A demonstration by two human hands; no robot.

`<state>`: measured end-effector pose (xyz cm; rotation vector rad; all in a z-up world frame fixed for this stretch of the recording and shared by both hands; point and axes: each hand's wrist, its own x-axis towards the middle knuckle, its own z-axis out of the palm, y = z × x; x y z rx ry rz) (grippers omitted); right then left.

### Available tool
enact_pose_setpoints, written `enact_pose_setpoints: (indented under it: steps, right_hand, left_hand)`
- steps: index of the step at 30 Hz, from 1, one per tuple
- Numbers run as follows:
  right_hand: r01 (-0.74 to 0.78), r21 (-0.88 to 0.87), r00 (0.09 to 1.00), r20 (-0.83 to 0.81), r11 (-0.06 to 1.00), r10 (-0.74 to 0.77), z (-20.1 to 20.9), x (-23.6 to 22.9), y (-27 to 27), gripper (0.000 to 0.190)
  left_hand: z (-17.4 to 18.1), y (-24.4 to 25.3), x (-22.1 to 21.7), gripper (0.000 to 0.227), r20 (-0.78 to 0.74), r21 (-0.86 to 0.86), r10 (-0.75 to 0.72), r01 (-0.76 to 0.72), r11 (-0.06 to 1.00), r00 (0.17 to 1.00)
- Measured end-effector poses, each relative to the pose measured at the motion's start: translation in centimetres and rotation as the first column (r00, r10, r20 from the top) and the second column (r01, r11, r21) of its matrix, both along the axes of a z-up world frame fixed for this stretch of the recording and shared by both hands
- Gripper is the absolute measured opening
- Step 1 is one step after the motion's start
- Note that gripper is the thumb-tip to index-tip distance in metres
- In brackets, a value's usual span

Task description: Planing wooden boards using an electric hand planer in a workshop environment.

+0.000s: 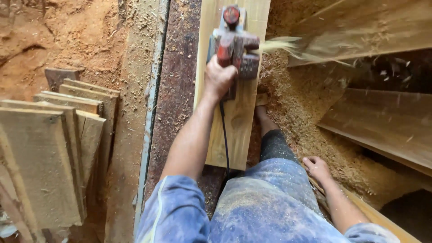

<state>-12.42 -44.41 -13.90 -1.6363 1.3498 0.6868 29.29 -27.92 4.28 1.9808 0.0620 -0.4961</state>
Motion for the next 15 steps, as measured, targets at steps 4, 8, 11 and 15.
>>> enact_pose_setpoints:
  steps: [4, 8, 11, 15]
  right_hand:
    - [0.044, 0.008, 0.998, 0.049, 0.999, -0.044, 1.9, -0.4, 1.7, 0.047]
    - [-0.092, -0.025, 0.996, -0.004, 0.995, 0.092, 0.8, -1.9, 2.5, 0.046]
    - [-0.226, -0.039, 0.972, -0.070, 0.973, 0.223, -1.2, -3.1, 2.7, 0.047]
    - [-0.301, -0.043, 0.953, -0.040, 0.953, 0.300, 2.1, -1.9, 3.7, 0.051]
  left_hand:
    - [0.5, 4.3, -7.1, 0.031, -0.016, -0.021, -0.030, 0.029, 0.999, 0.999]
    - [0.6, 10.3, -15.6, 0.029, -0.078, -0.020, -0.014, 0.012, 1.000, 0.997]
    - [-0.7, 15.5, -22.7, 0.028, -0.113, 0.048, 0.008, -0.003, 0.999, 0.994]
    - [-5.5, 22.5, -31.5, 0.028, -0.138, 0.189, 0.063, -0.037, 0.981, 0.988]
